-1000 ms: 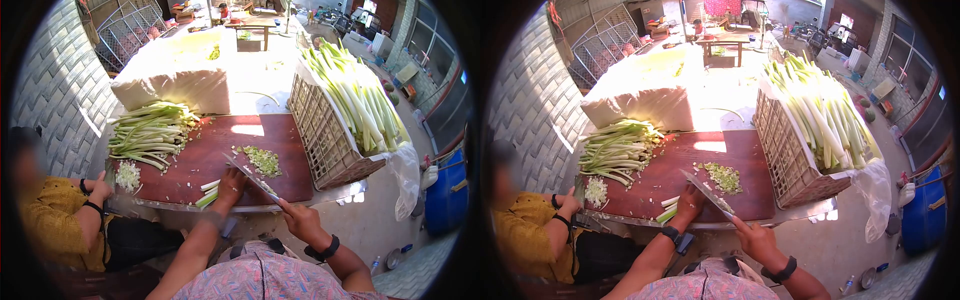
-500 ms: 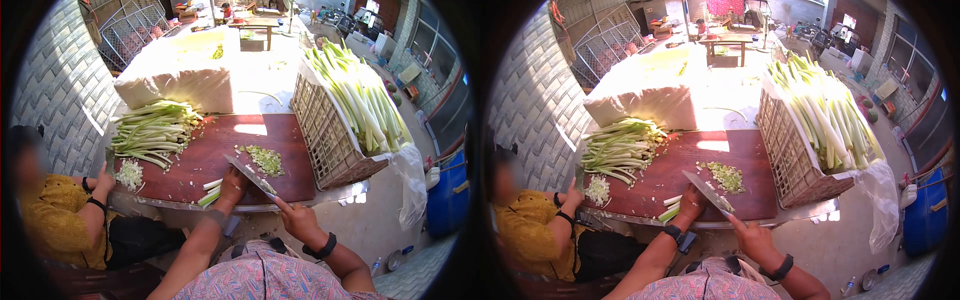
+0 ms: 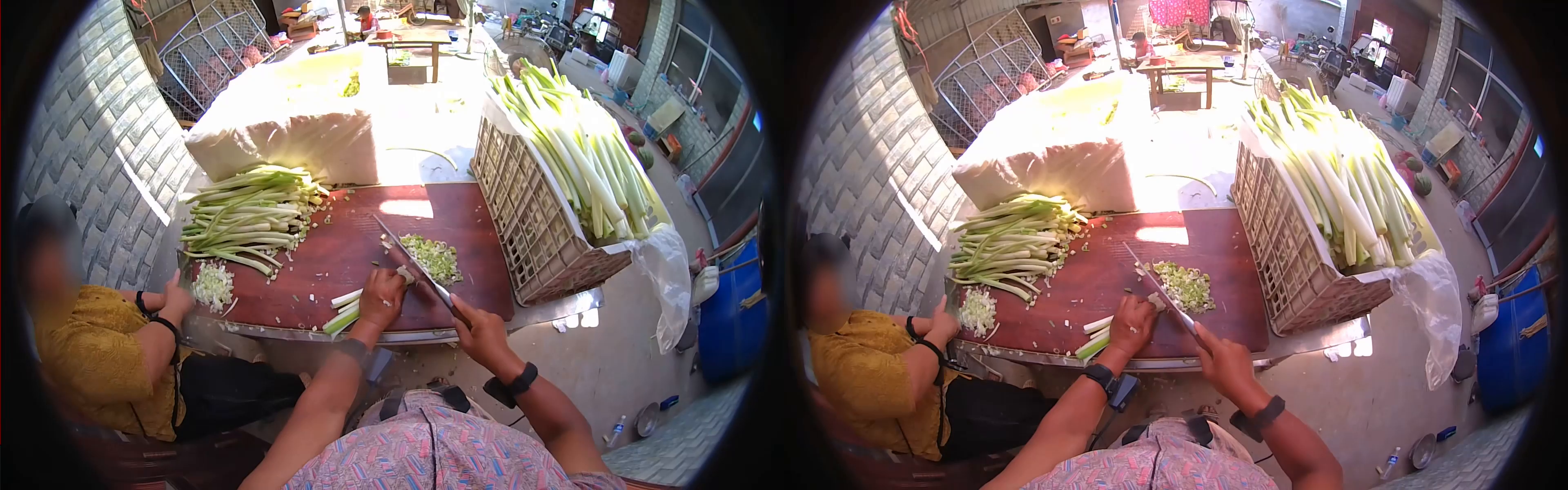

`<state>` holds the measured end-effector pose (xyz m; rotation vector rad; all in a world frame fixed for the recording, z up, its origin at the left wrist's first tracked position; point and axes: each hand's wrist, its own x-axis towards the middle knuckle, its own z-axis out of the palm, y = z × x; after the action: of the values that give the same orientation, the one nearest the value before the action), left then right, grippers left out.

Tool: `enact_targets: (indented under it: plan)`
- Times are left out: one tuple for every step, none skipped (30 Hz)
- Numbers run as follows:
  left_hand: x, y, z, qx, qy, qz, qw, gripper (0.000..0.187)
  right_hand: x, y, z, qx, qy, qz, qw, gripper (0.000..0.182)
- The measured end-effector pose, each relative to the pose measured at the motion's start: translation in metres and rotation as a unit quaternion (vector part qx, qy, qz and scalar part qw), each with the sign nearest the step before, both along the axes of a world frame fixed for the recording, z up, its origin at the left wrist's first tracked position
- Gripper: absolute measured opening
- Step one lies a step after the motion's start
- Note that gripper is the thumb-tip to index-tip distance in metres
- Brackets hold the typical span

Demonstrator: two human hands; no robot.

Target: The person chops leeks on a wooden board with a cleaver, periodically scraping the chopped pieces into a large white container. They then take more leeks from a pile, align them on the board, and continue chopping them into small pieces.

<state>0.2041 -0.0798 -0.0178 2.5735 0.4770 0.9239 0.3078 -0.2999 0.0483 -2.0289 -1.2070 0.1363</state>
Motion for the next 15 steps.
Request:
enact_targets:
  plan:
    - [0.0,0.0,-0.003,-0.002,0.0,0.0,1.0,0.01,-0.004,-0.008,0.011,-0.032,-0.029,0.01,0.999,0.048]
    - [0.0,0.0,-0.006,-0.002,0.015,0.013,1.0,0.011,-0.008,-0.014,0.02,-0.033,-0.028,0.01,0.999,0.048]
    - [0.0,0.0,-0.008,-0.001,0.029,0.026,0.999,0.012,-0.012,-0.02,0.027,-0.069,-0.047,0.02,0.996,0.048]
    - [0.0,0.0,-0.008,-0.002,0.03,0.024,0.999,0.012,-0.015,-0.023,0.032,-0.105,-0.065,0.03,0.992,0.048]
    - [0.0,0.001,-0.008,0.014,0.018,0.022,0.999,0.012,-0.016,-0.025,0.033,-0.107,-0.064,0.029,0.992,0.048]
    - [0.001,0.001,-0.008,0.03,0.007,0.021,0.999,0.012,-0.017,-0.026,0.034,-0.113,-0.071,0.026,0.991,0.047]
    - [0.002,0.001,-0.007,0.029,0.007,0.02,0.999,0.012,-0.019,-0.026,0.036,-0.12,-0.077,0.024,0.989,0.046]
    - [0.002,0.001,-0.007,0.025,0.007,0.025,0.999,0.012,-0.021,-0.023,0.038,-0.123,-0.076,0.028,0.989,0.046]
    - [0.002,0.0,-0.006,0.023,0.006,0.03,0.999,0.012,-0.022,-0.021,0.043,-0.136,-0.075,0.028,0.987,0.046]
    - [0.002,0.0,-0.004,0.021,0.007,0.032,0.999,0.012,-0.022,-0.017,0.046,-0.149,-0.074,0.03,0.986,0.046]
    - [0.002,-0.002,-0.002,0.017,0.012,0.033,0.999,0.013,-0.021,-0.011,0.044,-0.152,-0.073,0.033,0.985,0.046]
    - [0.001,-0.003,0.0,0.013,0.017,0.032,0.999,0.013,-0.017,-0.001,0.039,-0.14,-0.059,0.033,0.988,0.046]
    - [0.001,-0.002,0.0,0.01,0.02,0.034,0.999,0.013,-0.013,0.007,0.033,-0.128,-0.044,0.033,0.99,0.046]
    - [0.0,-0.001,0.001,0.009,0.039,0.035,0.999,0.013,-0.008,0.015,0.024,-0.131,-0.04,0.034,0.99,0.046]
    - [0.0,-0.001,0.0,0.008,0.059,0.034,0.998,0.013,-0.004,0.022,0.011,-0.11,-0.029,0.033,0.993,0.046]
